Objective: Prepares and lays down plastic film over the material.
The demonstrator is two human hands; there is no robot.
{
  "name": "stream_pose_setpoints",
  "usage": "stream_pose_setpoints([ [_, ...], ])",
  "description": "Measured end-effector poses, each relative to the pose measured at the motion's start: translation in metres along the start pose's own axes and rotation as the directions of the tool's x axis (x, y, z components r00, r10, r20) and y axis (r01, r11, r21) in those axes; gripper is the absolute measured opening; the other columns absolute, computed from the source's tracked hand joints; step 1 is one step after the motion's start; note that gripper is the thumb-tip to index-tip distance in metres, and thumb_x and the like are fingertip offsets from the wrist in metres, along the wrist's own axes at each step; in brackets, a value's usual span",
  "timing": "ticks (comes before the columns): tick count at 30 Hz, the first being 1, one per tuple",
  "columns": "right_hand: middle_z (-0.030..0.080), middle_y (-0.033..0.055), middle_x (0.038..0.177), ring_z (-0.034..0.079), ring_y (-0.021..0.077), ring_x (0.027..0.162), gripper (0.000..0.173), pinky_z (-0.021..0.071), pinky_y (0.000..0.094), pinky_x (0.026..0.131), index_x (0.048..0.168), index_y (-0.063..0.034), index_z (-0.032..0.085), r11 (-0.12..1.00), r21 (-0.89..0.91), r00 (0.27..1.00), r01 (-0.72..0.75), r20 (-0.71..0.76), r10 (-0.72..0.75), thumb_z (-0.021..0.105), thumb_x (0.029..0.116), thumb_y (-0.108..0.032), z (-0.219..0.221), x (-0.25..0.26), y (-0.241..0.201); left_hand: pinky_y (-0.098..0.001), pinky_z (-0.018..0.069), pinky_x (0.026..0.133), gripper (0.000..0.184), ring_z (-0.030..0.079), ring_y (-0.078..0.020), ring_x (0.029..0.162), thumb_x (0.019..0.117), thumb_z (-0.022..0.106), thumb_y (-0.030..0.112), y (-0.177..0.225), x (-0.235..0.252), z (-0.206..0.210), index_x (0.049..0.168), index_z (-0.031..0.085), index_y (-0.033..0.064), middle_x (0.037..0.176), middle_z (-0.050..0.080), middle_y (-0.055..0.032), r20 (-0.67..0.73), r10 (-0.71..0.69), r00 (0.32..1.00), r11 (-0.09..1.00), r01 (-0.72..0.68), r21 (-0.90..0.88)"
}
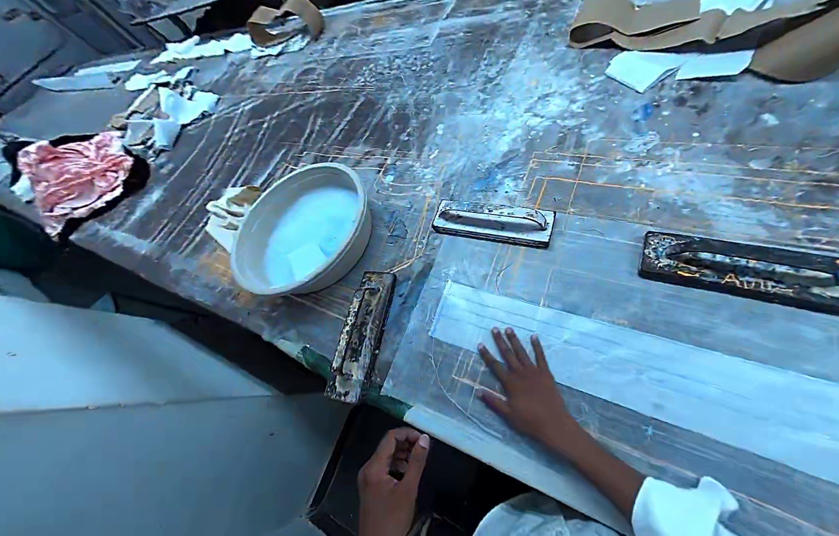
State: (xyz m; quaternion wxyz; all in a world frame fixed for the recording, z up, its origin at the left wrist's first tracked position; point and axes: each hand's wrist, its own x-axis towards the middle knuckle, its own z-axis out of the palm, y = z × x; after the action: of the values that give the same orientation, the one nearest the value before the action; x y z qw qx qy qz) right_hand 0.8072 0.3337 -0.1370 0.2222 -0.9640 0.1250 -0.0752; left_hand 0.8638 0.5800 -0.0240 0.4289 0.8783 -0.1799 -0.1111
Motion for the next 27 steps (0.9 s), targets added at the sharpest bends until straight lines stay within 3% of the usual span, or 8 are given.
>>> stream_pose_setpoints([
  [4,0.012,-0.0028,0.173,0.005,0.0220,0.160,0.068,0.0068,0.0622,0.126,0.161,-0.0364,0.033,0.998,-0.062,0.999,-0.010,0.032,0.012,0.025,0.1024,-0.070,0.011,-0.006,-0.024,-0.0305,0.0605,0.070,0.031,0.069,-0.0124,0.079,0.0967,0.063,0.027,-0.012,0.087,-0.056,0.109,0.068,-0.0007,0.091,0.071,-0.0060,-0.074,0.132,0.988,0.988,-0.125,0.090],
  [9,0.007,-0.0049,0.174,0.000,0.0217,0.160,0.065,0.0030,0.0641,0.125,0.162,-0.0414,0.028,0.993,-0.092,0.996,-0.079,0.038,0.083,0.024,0.1030,-0.069,0.016,-0.009,-0.040,-0.0590,0.0535,0.083,0.050,0.065,-0.0388,0.104,0.1004,0.062,0.032,-0.048,0.203,-0.092,0.134,0.055,-0.0034,0.125,0.062,-0.0242,0.019,0.088,0.996,0.944,-0.089,0.317],
  [11,0.006,-0.0061,0.174,-0.001,0.0216,0.160,0.064,0.0015,0.0641,0.125,0.162,-0.0434,0.025,0.991,-0.074,0.991,-0.112,0.060,0.116,0.025,0.1034,-0.068,0.018,-0.007,-0.048,-0.0477,0.0570,0.077,0.040,0.069,-0.0276,0.091,0.1050,0.055,0.030,-0.061,0.235,-0.090,0.131,0.059,-0.0004,0.113,0.069,-0.0159,0.202,-0.063,0.977,0.991,0.037,0.130],
  [13,0.007,-0.0075,0.174,-0.001,0.0207,0.160,0.063,0.0011,0.0629,0.125,0.162,-0.0457,0.024,0.985,-0.074,0.985,-0.155,0.065,0.160,0.025,0.1033,-0.069,0.021,-0.007,-0.057,-0.0315,0.0604,0.054,0.035,0.070,-0.0181,0.060,0.1113,0.037,0.022,-0.073,0.255,-0.082,0.122,0.060,-0.0022,0.085,0.074,-0.0119,0.435,-0.130,0.891,0.960,0.222,-0.168],
  [16,0.010,-0.0112,0.173,-0.002,0.0203,0.160,0.060,0.0012,0.0640,0.125,0.162,-0.0451,0.026,0.976,-0.082,0.978,-0.200,0.042,0.203,0.024,0.1050,-0.065,0.028,-0.004,-0.076,-0.0206,0.0443,0.032,0.034,0.051,-0.0074,0.037,0.1128,0.029,0.019,-0.072,0.257,-0.070,0.108,0.057,-0.0006,0.059,0.058,-0.0043,0.543,-0.190,0.818,0.780,0.462,-0.423],
  [22,0.020,-0.0114,0.171,0.005,0.0183,0.160,0.056,0.0035,0.0622,0.126,0.159,-0.0355,0.037,0.982,-0.074,0.984,-0.174,-0.045,0.171,0.028,0.1084,-0.056,0.038,0.003,-0.094,-0.0172,0.0360,0.032,0.027,0.040,-0.0045,0.035,0.1129,0.036,0.019,0.012,0.236,-0.056,0.105,0.054,0.0004,0.056,0.050,-0.0012,0.571,-0.240,0.785,0.841,0.462,-0.283],
  [24,0.032,-0.0068,0.167,0.019,0.0168,0.158,0.053,0.0105,0.0579,0.127,0.155,-0.0274,0.047,0.992,-0.063,0.992,-0.111,-0.069,0.106,0.031,0.1098,-0.050,0.037,0.001,-0.095,-0.0159,0.0364,0.033,0.028,0.038,-0.0032,0.036,0.1127,0.037,0.021,0.032,0.237,-0.043,0.102,0.055,0.0025,0.057,0.048,0.0001,0.639,-0.188,0.746,0.832,0.467,-0.300],
  [27,0.063,0.0051,0.141,0.053,0.0202,0.138,0.041,0.0369,0.0413,0.120,0.129,-0.0112,0.068,0.995,-0.090,0.972,0.051,-0.223,-0.070,0.040,0.1102,-0.034,0.038,-0.006,-0.098,-0.0169,0.0365,0.034,0.027,0.038,-0.0036,0.037,0.1120,0.041,0.026,0.051,0.237,-0.002,0.104,0.056,0.0055,0.058,0.047,0.0012,0.699,-0.080,0.711,0.863,0.399,-0.308],
])
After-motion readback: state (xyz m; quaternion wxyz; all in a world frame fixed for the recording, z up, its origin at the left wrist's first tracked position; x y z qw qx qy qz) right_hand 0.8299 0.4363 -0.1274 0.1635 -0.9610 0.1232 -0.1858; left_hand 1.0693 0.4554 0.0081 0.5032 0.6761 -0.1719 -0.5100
